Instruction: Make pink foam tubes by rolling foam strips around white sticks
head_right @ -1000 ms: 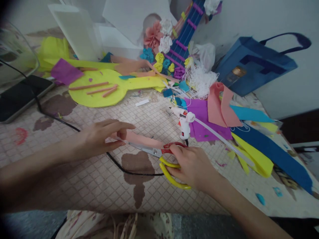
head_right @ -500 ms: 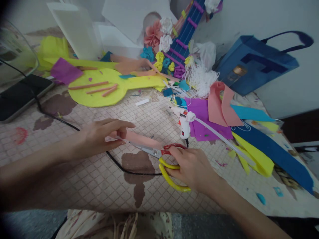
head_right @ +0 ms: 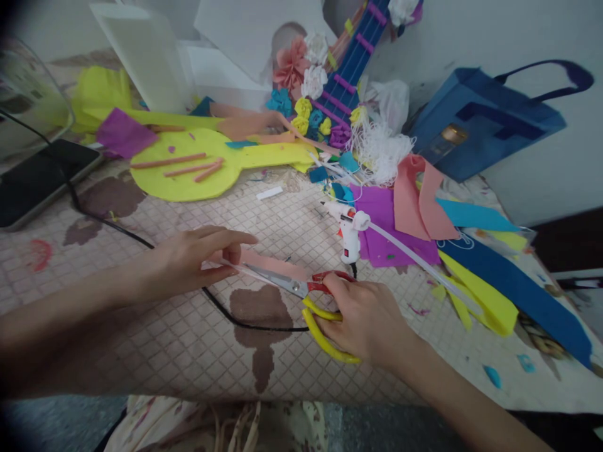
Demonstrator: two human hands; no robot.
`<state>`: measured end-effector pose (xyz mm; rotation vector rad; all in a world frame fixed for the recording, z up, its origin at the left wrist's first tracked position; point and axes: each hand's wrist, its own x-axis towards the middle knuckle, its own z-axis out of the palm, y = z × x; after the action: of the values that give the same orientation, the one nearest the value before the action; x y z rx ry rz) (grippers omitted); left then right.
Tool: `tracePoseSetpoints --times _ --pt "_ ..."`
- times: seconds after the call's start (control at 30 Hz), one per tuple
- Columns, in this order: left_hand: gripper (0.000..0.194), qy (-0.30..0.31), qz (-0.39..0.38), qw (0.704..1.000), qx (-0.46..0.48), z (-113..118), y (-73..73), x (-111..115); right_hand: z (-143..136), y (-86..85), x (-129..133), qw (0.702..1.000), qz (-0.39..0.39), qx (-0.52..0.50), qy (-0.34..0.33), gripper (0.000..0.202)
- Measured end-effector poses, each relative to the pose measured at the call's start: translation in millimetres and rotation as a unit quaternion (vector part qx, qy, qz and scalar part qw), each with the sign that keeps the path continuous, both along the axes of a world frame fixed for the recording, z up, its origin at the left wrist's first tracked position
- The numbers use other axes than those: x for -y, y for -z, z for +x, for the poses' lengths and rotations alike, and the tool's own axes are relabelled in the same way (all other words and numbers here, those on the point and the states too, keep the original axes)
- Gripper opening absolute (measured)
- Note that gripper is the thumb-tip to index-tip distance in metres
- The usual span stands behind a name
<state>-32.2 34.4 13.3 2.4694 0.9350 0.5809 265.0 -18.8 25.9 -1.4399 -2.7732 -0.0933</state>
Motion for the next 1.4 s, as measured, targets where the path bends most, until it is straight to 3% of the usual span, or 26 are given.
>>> tracePoseSetpoints --times 0.6,0.83,0.97,1.03,1.07,1.17,1.2,1.23,1.3,1.4 --pt "0.041 -0.024 0.000 1.000 -0.009 -0.1 -3.4 -1.7 16.5 -2.1 3.5 1.000 -0.003 0.026 0.004 0.036" --pt "0.041 -0.034 0.000 0.999 -0.031 -2.6 1.5 -3.6 21.5 -2.0 4.7 0.999 0.017 0.036 0.012 0.036" --pt "0.037 -0.091 -0.036 0.995 0.026 -9.1 3.2 -12.0 45.4 4.9 16.6 0.997 0.042 0.036 0.058 0.036" --pt "0.036 -0.142 -0.125 0.974 0.121 -14.7 2.7 -20.5 67.2 11.3 29.0 0.991 0.065 0.034 0.108 0.035" --pt "0.038 -0.148 -0.205 0.950 0.184 -17.5 2.4 -25.4 79.9 14.6 36.0 0.989 0.063 0.030 0.132 0.035" --pt "0.027 -0.178 -0.425 0.835 0.302 -22.3 1.9 -38.1 118.7 23.0 53.0 0.975 0.060 0.023 0.214 0.037" --pt "0.024 -0.181 -0.450 0.816 0.314 -22.0 1.6 -40.4 129.9 24.9 55.1 0.968 0.059 0.031 0.240 0.037" --pt "0.023 -0.192 -0.440 0.818 0.318 -20.9 1.0 -41.6 139.4 26.2 54.8 0.958 0.054 0.046 0.277 0.038" --pt "0.031 -0.224 -0.336 0.861 0.308 -17.1 -1.0 -41.3 152.8 27.9 46.7 0.938 0.053 0.066 0.336 0.043" --pt "0.041 -0.260 -0.159 0.912 0.276 -13.3 -5.3 -39.3 160.1 29.0 21.3 0.931 0.098 0.064 0.345 0.044"
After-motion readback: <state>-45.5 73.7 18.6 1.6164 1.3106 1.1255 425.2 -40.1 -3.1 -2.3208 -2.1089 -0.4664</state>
